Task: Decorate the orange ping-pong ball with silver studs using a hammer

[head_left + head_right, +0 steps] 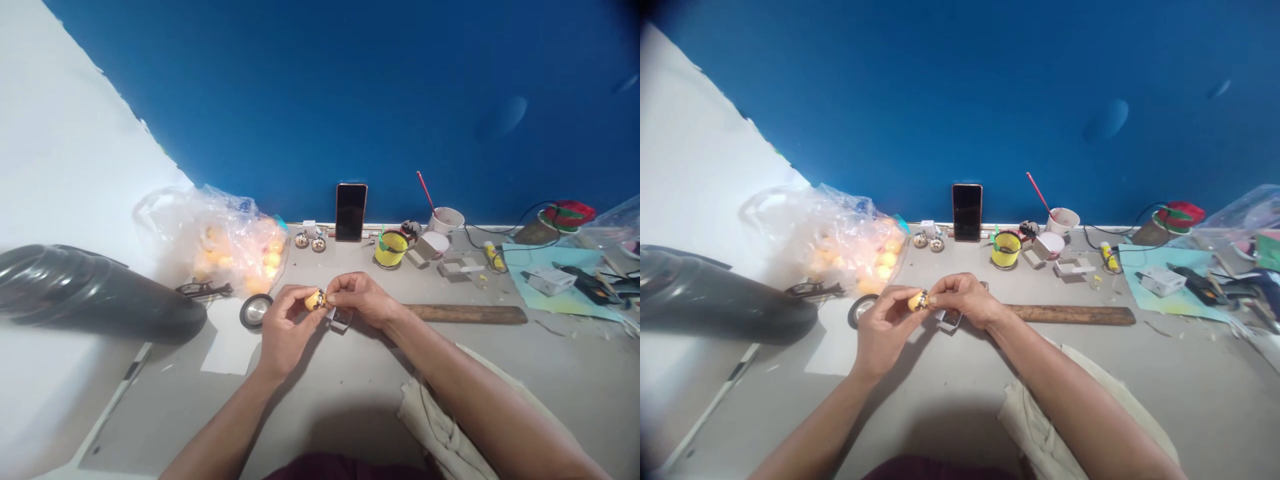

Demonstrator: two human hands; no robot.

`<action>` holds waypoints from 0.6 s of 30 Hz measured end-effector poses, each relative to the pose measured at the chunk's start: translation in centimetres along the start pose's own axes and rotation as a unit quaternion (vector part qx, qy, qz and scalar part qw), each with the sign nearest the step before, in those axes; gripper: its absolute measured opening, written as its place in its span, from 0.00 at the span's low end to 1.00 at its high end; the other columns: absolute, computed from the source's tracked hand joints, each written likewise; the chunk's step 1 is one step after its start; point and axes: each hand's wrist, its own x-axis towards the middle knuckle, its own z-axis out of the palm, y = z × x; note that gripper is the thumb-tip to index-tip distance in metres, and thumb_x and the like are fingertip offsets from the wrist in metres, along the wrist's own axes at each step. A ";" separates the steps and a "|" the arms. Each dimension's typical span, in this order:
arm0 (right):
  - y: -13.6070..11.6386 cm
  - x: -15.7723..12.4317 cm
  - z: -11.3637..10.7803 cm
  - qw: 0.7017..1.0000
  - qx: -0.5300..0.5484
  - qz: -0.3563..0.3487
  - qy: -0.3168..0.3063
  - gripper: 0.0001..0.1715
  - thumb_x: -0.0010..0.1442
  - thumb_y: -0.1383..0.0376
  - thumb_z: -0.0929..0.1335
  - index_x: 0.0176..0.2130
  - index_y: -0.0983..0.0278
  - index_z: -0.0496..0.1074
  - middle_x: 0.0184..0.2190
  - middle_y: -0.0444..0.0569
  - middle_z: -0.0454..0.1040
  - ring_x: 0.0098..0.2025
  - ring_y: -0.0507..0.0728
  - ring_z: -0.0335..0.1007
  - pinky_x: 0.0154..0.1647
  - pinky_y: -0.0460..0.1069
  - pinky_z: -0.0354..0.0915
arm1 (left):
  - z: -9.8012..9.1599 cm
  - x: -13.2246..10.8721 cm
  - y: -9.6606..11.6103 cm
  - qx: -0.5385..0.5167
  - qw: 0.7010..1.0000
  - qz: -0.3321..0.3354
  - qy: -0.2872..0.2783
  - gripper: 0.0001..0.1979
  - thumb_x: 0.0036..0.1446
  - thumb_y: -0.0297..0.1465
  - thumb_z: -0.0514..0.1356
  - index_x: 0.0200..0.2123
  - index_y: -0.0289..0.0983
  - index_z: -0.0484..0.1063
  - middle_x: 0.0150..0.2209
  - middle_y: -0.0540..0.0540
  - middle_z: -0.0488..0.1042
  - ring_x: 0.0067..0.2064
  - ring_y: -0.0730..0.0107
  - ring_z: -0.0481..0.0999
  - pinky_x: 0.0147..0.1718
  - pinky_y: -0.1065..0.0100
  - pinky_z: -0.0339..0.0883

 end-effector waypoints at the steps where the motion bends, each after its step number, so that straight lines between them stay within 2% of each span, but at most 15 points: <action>1: 0.0 0.0 0.0 1.000 0.000 0.003 -0.002 0.15 0.43 0.60 0.79 0.28 0.68 0.78 0.21 0.45 0.74 0.19 0.47 0.61 0.20 0.43 0.55 | 0.0 0.0 0.0 0.003 1.000 0.003 0.000 0.11 0.52 0.30 0.70 0.40 0.39 0.78 0.40 0.46 0.76 0.41 0.66 0.78 0.42 0.66 0.76; 13: 0.4 0.1 -0.5 0.998 0.031 0.000 -0.059 0.15 0.45 0.61 0.79 0.28 0.68 0.76 0.21 0.44 0.74 0.19 0.46 0.61 0.19 0.42 0.54 | 0.3 -0.3 0.1 -0.028 0.999 -0.027 -0.010 0.12 0.50 0.29 0.71 0.40 0.38 0.78 0.39 0.48 0.76 0.39 0.68 0.78 0.40 0.68 0.76; 18: 0.5 0.1 -0.4 0.998 0.035 0.003 -0.057 0.15 0.45 0.62 0.78 0.29 0.68 0.75 0.21 0.44 0.73 0.18 0.46 0.60 0.19 0.42 0.53 | 0.3 -0.4 0.0 -0.031 0.999 -0.026 -0.013 0.13 0.50 0.30 0.71 0.41 0.38 0.79 0.38 0.48 0.76 0.39 0.68 0.78 0.40 0.68 0.76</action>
